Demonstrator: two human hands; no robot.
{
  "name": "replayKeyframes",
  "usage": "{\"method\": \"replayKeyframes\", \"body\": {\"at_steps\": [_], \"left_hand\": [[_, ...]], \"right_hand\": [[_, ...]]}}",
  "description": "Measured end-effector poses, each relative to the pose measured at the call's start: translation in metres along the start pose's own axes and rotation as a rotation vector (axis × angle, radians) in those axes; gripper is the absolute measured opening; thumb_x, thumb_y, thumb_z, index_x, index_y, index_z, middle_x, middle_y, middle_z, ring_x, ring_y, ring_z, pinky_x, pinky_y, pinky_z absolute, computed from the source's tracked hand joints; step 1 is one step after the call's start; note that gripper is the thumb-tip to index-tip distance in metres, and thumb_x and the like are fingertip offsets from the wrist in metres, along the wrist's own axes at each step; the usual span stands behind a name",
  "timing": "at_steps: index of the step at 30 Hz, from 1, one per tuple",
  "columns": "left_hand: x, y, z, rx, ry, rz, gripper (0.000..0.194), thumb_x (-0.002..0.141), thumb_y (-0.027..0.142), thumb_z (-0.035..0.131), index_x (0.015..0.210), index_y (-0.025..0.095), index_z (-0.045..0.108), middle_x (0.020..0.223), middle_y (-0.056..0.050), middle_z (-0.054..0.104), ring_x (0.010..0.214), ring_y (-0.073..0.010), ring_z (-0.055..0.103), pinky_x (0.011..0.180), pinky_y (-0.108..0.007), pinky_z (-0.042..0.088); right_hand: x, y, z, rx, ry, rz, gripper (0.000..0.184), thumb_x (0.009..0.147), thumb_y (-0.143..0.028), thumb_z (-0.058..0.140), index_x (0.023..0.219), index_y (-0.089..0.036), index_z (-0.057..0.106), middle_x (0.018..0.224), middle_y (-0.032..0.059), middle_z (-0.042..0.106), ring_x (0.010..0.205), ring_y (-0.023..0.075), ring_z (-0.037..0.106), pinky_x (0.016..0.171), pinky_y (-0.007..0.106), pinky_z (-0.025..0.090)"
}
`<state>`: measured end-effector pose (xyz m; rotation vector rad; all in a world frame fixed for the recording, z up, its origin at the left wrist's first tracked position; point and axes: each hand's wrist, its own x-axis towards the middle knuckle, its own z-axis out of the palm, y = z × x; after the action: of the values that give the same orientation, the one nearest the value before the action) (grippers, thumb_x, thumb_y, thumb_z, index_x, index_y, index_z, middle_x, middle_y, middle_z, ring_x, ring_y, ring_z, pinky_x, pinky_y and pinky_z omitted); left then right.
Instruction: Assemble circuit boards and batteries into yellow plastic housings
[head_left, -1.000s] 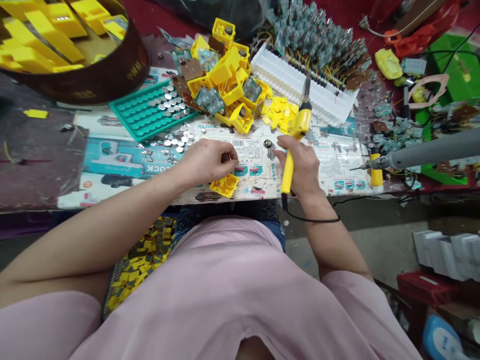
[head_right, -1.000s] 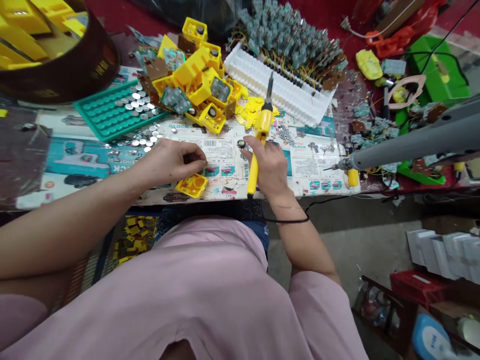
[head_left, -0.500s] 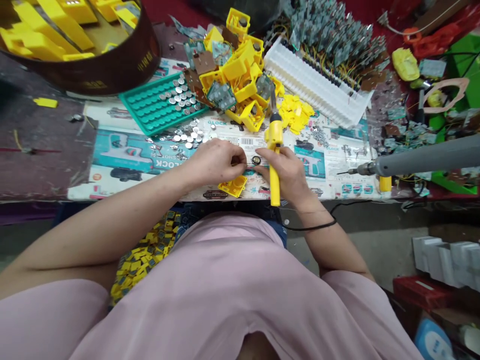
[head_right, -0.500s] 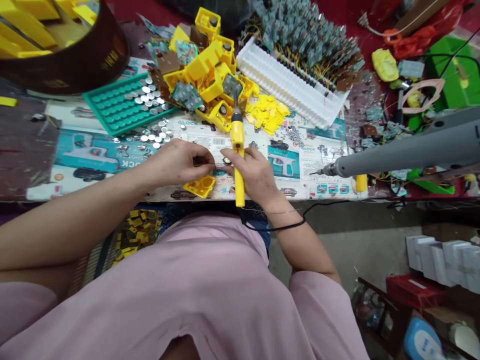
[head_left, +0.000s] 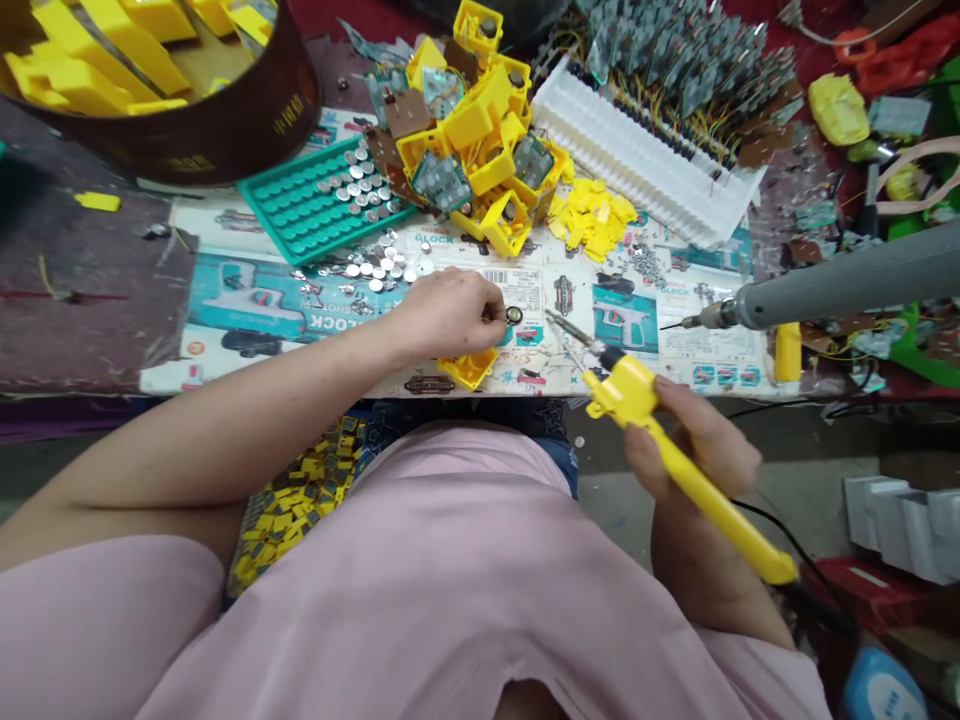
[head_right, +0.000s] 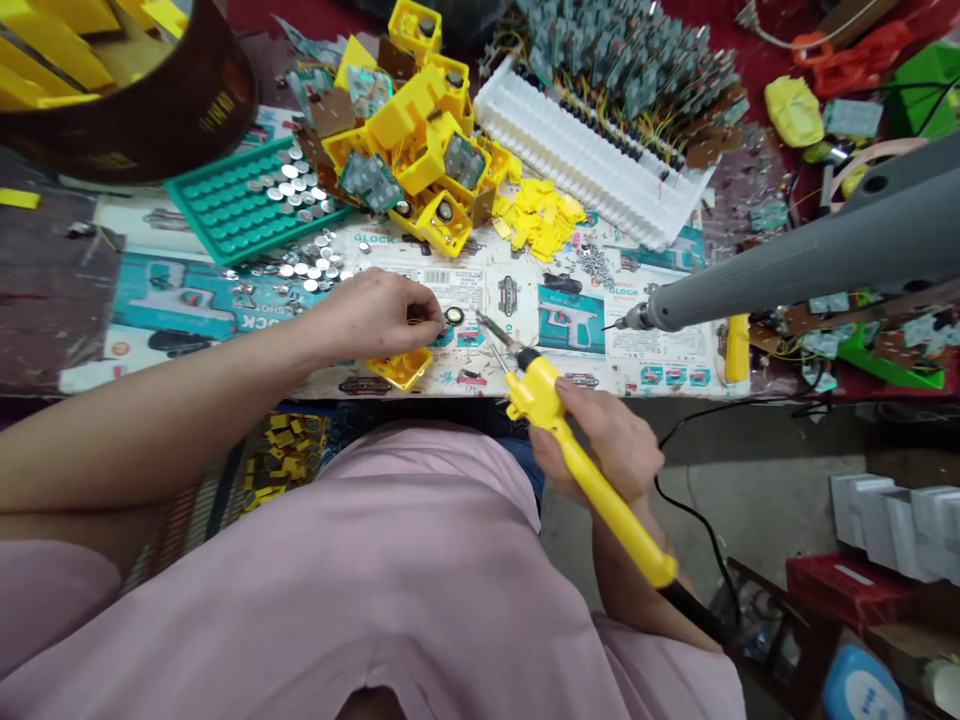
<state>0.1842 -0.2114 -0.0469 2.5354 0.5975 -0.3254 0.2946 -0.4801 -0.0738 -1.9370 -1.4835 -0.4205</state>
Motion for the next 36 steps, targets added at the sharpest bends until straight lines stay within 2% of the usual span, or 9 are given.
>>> {"method": "replayKeyframes", "body": {"at_steps": [3, 7, 12, 17, 22, 26, 29, 33, 36], "left_hand": [[0.002, -0.001, 0.001, 0.016, -0.002, 0.0, 0.025, 0.08, 0.025, 0.056, 0.092, 0.019, 0.078, 0.086, -0.008, 0.076, 0.084, -0.0239, 0.069, 0.074, -0.033, 0.047], [0.003, -0.001, 0.002, 0.02, -0.006, 0.002, 0.025, 0.079, 0.026, 0.056, 0.092, 0.02, 0.078, 0.088, -0.009, 0.076, 0.086, -0.0248, 0.069, 0.074, -0.034, 0.047], [0.004, -0.001, 0.002, 0.008, -0.006, -0.009, 0.026, 0.08, 0.025, 0.056, 0.093, 0.02, 0.078, 0.087, -0.008, 0.076, 0.087, -0.0245, 0.068, 0.074, -0.033, 0.046], [0.003, -0.001, 0.002, -0.002, -0.004, -0.009, 0.025, 0.081, 0.027, 0.056, 0.092, 0.02, 0.078, 0.086, -0.008, 0.076, 0.086, -0.024, 0.068, 0.073, -0.033, 0.046], [0.003, -0.001, 0.002, -0.01, -0.003, -0.022, 0.027, 0.081, 0.028, 0.055, 0.094, 0.02, 0.078, 0.086, -0.008, 0.076, 0.087, -0.0246, 0.069, 0.074, -0.033, 0.047], [0.004, -0.001, 0.004, -0.019, 0.01, -0.023, 0.027, 0.08, 0.027, 0.056, 0.094, 0.019, 0.078, 0.087, -0.009, 0.076, 0.088, -0.0258, 0.069, 0.074, -0.034, 0.047], [0.005, -0.002, 0.005, -0.024, 0.019, -0.024, 0.026, 0.08, 0.026, 0.056, 0.093, 0.02, 0.078, 0.087, -0.008, 0.076, 0.088, -0.0256, 0.069, 0.074, -0.034, 0.047], [0.005, -0.003, 0.005, -0.026, 0.019, -0.018, 0.026, 0.08, 0.026, 0.056, 0.092, 0.02, 0.078, 0.087, -0.008, 0.076, 0.087, -0.025, 0.068, 0.073, -0.033, 0.046], [0.005, -0.003, 0.006, -0.029, 0.024, -0.015, 0.025, 0.079, 0.026, 0.056, 0.09, 0.02, 0.077, 0.086, -0.008, 0.076, 0.084, -0.0243, 0.068, 0.071, -0.033, 0.046]], "right_hand": [[-0.002, -0.004, 0.013, 0.082, 0.098, -0.078, 0.053, 0.077, -0.026, 0.077, 0.127, -0.025, 0.06, 0.086, 0.0016, 0.077, 0.069, 0.0181, 0.074, 0.06, 0.027, 0.061], [0.003, -0.005, 0.019, 0.159, 0.068, -0.166, 0.04, 0.074, -0.019, 0.08, 0.11, -0.024, 0.062, 0.08, -0.0002, 0.076, 0.067, 0.0153, 0.073, 0.059, 0.023, 0.06], [0.014, -0.006, 0.016, 0.106, 0.011, -0.235, 0.029, 0.074, -0.019, 0.081, 0.095, -0.021, 0.06, 0.075, -0.0006, 0.074, 0.064, 0.0113, 0.071, 0.059, 0.018, 0.058], [0.022, -0.011, 0.011, 0.049, -0.073, -0.289, 0.02, 0.082, -0.025, 0.077, 0.093, -0.023, 0.06, 0.078, -0.0007, 0.074, 0.067, 0.0104, 0.071, 0.063, 0.02, 0.06], [0.025, -0.013, 0.008, 0.026, -0.135, -0.332, 0.021, 0.08, -0.023, 0.078, 0.095, -0.024, 0.064, 0.082, -0.0001, 0.075, 0.074, 0.0118, 0.072, 0.068, 0.022, 0.061], [0.023, -0.007, 0.005, 0.071, -0.076, -0.336, 0.027, 0.076, -0.02, 0.08, 0.097, -0.023, 0.063, 0.081, -0.0005, 0.074, 0.071, 0.0116, 0.071, 0.063, 0.021, 0.059], [0.02, -0.002, 0.002, 0.017, -0.017, -0.301, 0.032, 0.074, -0.022, 0.082, 0.099, -0.023, 0.061, 0.081, -0.0012, 0.074, 0.069, 0.0119, 0.07, 0.063, 0.021, 0.059], [0.018, -0.002, 0.003, 0.04, -0.04, -0.3, 0.035, 0.072, -0.018, 0.083, 0.1, -0.023, 0.061, 0.081, -0.0015, 0.074, 0.068, 0.0109, 0.07, 0.064, 0.02, 0.059], [0.021, -0.004, 0.007, 0.079, -0.05, -0.296, 0.029, 0.075, -0.018, 0.08, 0.097, -0.024, 0.062, 0.079, -0.0018, 0.074, 0.068, 0.0105, 0.07, 0.063, 0.019, 0.058]]}}
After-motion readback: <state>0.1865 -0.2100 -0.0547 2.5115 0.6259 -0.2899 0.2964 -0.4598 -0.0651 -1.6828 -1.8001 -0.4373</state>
